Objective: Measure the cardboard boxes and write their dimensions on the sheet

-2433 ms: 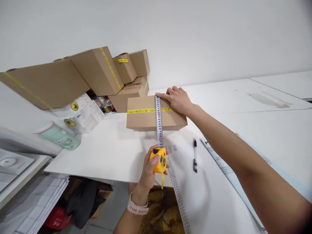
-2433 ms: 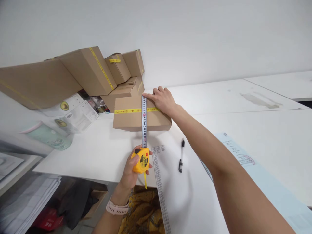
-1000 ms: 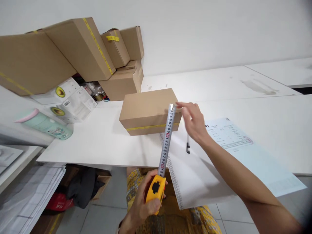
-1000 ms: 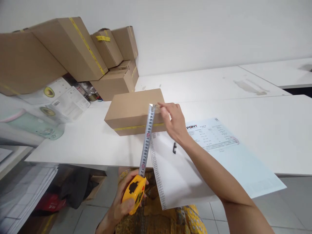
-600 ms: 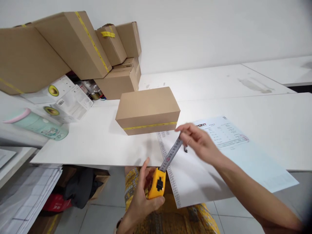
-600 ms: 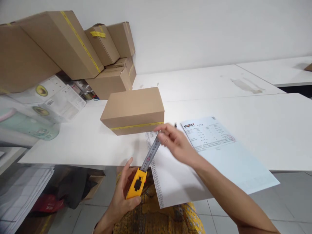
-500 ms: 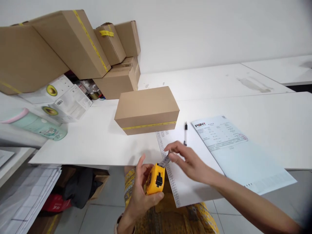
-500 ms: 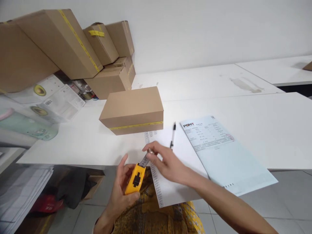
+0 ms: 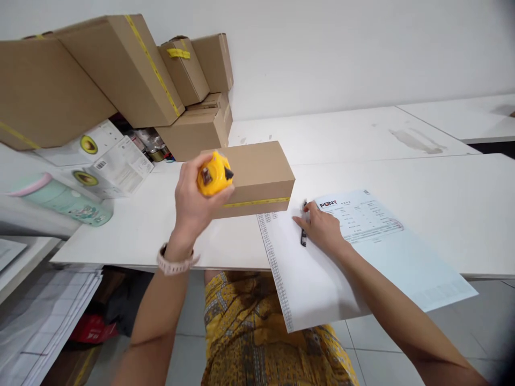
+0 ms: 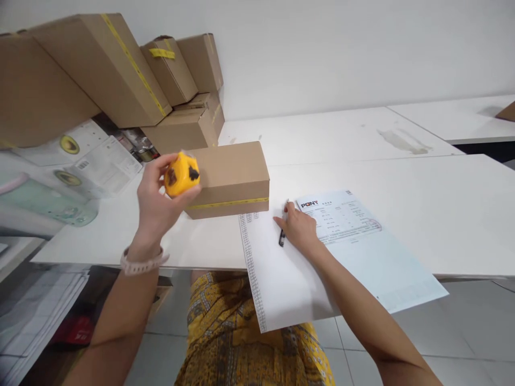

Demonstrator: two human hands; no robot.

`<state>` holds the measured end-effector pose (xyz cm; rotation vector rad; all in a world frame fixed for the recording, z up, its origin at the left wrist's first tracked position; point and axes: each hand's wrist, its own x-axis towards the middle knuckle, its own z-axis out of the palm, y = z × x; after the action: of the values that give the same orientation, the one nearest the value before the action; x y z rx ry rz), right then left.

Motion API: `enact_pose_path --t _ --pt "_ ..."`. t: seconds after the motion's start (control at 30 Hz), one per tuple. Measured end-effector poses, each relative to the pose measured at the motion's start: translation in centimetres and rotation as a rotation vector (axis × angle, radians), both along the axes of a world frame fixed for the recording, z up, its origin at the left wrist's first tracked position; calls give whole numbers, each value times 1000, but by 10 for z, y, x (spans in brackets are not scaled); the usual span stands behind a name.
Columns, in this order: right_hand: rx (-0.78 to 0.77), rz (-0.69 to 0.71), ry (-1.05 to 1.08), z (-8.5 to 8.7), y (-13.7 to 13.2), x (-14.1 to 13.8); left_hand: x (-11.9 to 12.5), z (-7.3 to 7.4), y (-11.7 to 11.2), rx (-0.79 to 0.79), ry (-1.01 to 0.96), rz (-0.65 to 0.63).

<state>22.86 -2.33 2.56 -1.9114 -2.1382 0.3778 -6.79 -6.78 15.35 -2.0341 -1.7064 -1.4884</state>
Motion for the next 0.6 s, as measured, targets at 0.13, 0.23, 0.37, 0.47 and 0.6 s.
enact_pose_path --t 0.13,0.23,0.37,0.47,0.6 --pt "-1 114 -9 2 -1 0 -6 8 58 -185 184 70" --pt "-50 85 285 6 -5 12 -7 -4 69 -240 273 60" --pt "-143 25 1017 16 -22 35 7 -41 41 46 237 76" --pt "-118 50 1235 24 -40 43 24 -83 10 63 290 -258" --pt "-34 40 1181 27 -54 31 33 -133 -4 -226 374 -622"
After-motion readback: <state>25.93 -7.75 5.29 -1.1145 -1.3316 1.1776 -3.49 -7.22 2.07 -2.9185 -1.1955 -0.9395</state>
